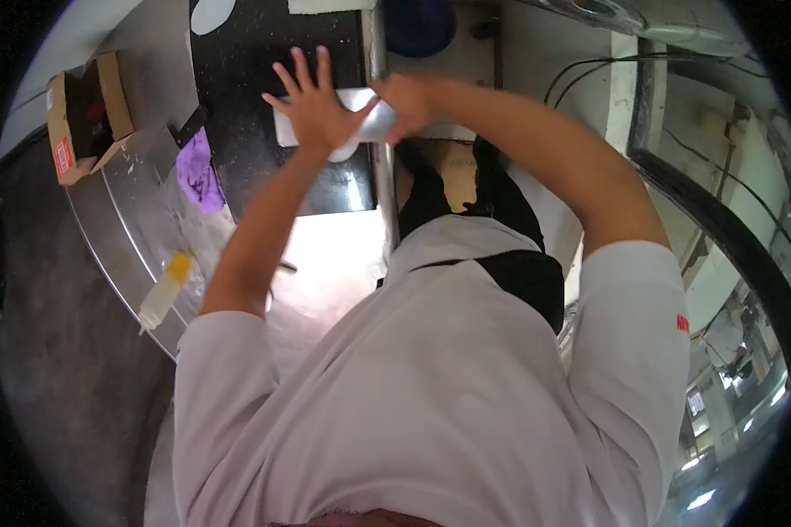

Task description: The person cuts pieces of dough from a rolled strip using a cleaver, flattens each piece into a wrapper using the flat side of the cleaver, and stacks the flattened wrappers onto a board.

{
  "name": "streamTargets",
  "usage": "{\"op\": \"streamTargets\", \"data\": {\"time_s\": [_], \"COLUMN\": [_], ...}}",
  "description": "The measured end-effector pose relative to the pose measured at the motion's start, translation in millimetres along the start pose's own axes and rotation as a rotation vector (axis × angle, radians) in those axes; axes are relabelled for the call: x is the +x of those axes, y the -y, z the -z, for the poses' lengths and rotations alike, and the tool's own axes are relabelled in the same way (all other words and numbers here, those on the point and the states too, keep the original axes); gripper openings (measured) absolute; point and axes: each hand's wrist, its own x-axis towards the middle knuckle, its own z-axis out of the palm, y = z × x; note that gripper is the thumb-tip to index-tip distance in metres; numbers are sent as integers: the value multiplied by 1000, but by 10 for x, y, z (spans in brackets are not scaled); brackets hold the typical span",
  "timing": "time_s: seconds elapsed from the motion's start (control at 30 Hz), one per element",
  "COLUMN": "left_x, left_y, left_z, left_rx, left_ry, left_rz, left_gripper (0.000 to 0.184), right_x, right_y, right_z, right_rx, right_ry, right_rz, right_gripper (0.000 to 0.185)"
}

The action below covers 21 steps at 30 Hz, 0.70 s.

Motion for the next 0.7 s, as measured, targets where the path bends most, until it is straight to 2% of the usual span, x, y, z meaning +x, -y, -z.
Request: {"op": "streamTargets", "data": {"time_s": [0.1, 0.17, 0.2, 0.23, 0.33, 0.4, 0.43, 0.5, 0.53, 0.63, 0.67, 0.7], "left_x": [206, 415, 477, 534, 549, 293, 176, 418, 506, 677, 727, 804], "left_y": [-112, -77, -61, 3, 146, 11, -19, -58, -32, 35, 99, 204], "left_z": [17, 11, 74, 57, 18, -43, -31, -57, -54, 29, 4, -8], "left_rx": [17, -63, 4, 33, -27, 3, 34, 41, 16, 3, -3, 0], "left_ry": [27, -115, -126, -151, -147, -89, -35, -23, -78, -168, -159, -156], "left_rz": [-9, 23, 58, 71, 28, 12, 4, -31, -15, 1, -56, -122], "left_gripper": [127, 125, 126, 126, 127, 127, 128, 127, 126, 124, 124, 124], "right_x": [-61, 73, 156, 298, 300, 162, 117, 29, 116, 336, 340, 405], "right_y": [-82, -184, -164, -351, -144, -20, 25, -96, -254, -223, -226, -261], "right_z": [56, 384, 514, 503, 587, 416, 305, 265, 260, 698, 556, 322], "right_rx": [-11, -71, -135, -207, -275, -54, -38, -30, -40, -55, -60, -37], "right_ry": [-45, -43, -29, -133, -74, 119, 122, 0, -99, -43, -51, -196], "right_rz": [-97, 30, 58, 140, 31, -15, -14, -74, 47, 57, 47, 162], "right_gripper": [95, 92, 91, 92, 96, 95, 95, 91, 86, 86, 86, 86]}}
